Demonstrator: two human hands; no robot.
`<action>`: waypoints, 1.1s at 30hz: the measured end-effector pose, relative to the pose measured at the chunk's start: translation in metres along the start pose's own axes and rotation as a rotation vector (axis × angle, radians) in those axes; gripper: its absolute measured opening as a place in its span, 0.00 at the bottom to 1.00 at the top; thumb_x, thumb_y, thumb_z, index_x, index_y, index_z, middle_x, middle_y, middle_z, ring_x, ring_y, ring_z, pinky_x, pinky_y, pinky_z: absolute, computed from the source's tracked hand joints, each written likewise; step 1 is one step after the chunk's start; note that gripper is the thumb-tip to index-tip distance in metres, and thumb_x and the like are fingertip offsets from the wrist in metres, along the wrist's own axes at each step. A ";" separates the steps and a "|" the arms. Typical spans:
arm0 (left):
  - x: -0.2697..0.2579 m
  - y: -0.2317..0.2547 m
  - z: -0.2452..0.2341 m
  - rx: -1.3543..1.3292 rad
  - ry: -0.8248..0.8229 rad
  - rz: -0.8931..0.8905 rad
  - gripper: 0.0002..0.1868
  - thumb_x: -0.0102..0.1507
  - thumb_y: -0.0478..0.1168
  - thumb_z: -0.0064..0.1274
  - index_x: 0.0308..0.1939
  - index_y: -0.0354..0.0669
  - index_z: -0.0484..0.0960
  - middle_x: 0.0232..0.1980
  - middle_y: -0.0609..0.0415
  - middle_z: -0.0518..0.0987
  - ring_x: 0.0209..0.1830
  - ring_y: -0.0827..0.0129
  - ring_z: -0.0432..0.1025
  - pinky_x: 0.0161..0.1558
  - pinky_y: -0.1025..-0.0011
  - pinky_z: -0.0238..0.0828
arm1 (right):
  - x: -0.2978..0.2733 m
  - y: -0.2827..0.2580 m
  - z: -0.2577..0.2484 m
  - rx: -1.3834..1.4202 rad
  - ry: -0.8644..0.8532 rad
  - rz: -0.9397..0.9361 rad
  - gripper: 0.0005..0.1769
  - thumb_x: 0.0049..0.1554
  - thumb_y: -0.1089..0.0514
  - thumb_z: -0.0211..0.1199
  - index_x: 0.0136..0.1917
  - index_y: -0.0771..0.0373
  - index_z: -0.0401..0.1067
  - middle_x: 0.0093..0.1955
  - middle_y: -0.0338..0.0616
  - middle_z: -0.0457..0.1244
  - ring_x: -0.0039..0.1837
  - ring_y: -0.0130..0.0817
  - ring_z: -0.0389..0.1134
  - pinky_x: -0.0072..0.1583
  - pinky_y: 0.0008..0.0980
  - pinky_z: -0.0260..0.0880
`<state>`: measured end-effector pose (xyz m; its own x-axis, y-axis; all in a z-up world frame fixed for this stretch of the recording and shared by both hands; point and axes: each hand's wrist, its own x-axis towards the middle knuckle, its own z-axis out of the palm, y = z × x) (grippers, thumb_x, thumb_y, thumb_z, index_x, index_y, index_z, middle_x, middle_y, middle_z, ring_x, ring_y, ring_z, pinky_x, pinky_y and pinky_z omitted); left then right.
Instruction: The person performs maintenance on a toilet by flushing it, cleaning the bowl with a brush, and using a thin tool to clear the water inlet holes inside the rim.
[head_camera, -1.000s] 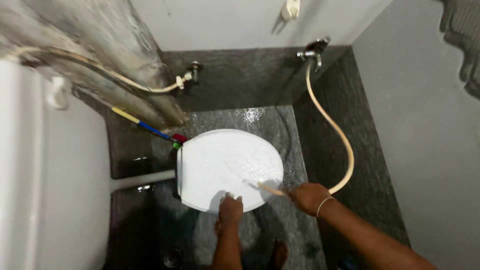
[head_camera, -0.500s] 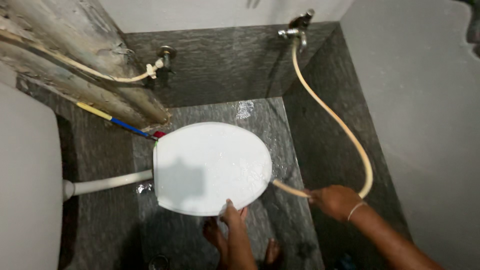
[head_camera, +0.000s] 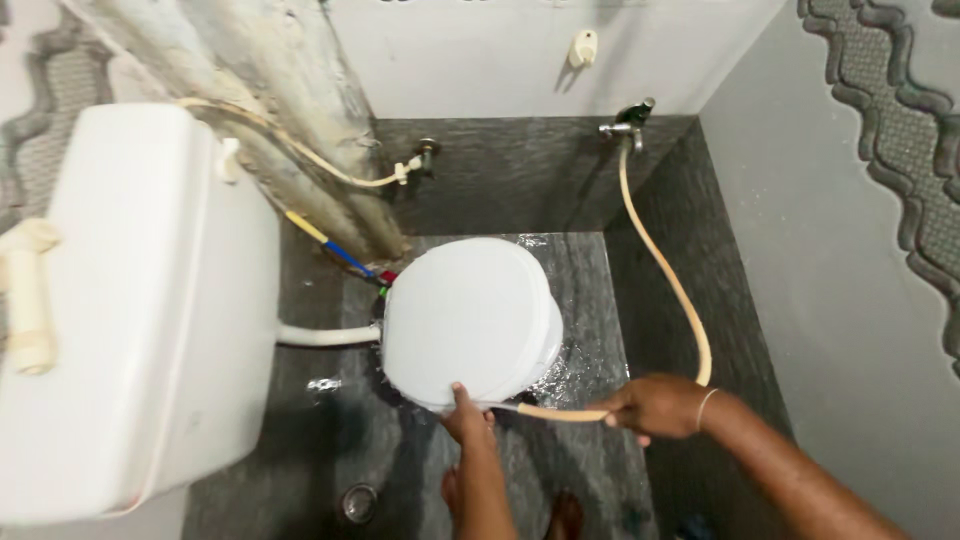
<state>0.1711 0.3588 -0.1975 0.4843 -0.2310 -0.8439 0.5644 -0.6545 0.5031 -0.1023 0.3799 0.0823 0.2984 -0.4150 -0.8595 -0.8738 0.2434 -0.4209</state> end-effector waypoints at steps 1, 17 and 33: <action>-0.002 0.013 -0.004 -0.003 0.003 0.003 0.36 0.62 0.57 0.60 0.65 0.41 0.66 0.48 0.43 0.79 0.28 0.59 0.71 0.22 0.68 0.64 | -0.003 0.000 -0.001 0.013 0.005 0.020 0.26 0.64 0.42 0.50 0.75 0.35 0.66 0.43 0.38 0.73 0.44 0.29 0.72 0.58 0.33 0.71; 0.064 0.202 -0.115 -0.260 -0.183 -0.008 0.35 0.66 0.65 0.30 0.68 0.45 0.64 0.55 0.50 0.70 0.44 0.59 0.70 0.45 0.53 0.77 | 0.032 -0.026 0.059 -0.112 0.443 0.053 0.25 0.60 0.41 0.55 0.71 0.30 0.67 0.56 0.36 0.73 0.53 0.39 0.76 0.60 0.42 0.74; 0.065 0.044 -0.014 0.237 -0.739 0.189 0.16 0.65 0.38 0.45 0.56 0.40 0.80 0.39 0.50 0.81 0.28 0.67 0.72 0.25 0.68 0.67 | -0.007 -0.065 0.039 -0.099 0.289 -0.023 0.25 0.61 0.40 0.53 0.71 0.37 0.69 0.62 0.38 0.71 0.61 0.41 0.74 0.65 0.41 0.69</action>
<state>0.2368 0.3253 -0.2274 -0.0574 -0.7166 -0.6951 0.3193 -0.6729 0.6673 -0.0324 0.4016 0.1047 0.2093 -0.6551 -0.7259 -0.9053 0.1506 -0.3971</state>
